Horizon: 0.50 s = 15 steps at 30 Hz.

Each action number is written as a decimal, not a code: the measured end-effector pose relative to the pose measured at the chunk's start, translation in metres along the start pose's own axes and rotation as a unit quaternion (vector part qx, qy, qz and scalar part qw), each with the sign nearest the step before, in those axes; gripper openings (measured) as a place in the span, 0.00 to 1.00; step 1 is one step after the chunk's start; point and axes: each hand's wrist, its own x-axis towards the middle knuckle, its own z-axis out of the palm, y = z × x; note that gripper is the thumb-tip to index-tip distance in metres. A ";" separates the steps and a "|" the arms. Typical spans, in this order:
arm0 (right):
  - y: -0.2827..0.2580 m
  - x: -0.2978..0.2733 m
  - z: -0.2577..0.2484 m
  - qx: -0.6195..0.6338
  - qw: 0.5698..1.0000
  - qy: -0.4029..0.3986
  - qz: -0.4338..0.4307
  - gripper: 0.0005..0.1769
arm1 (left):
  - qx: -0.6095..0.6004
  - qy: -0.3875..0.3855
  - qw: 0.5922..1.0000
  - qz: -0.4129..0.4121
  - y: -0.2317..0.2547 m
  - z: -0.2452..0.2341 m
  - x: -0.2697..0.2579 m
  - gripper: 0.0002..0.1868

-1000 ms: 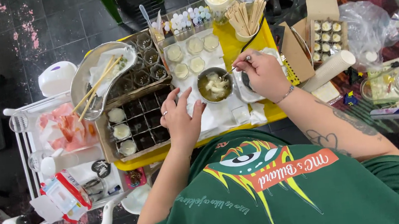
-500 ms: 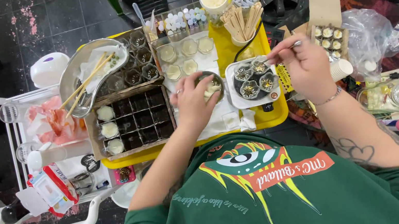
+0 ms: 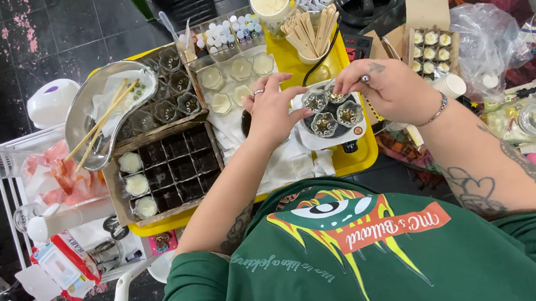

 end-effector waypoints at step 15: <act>0.003 0.003 0.007 -0.056 0.997 -0.052 -0.001 0.18 | -0.016 -0.008 1.000 -0.011 -0.002 0.001 0.003 0.22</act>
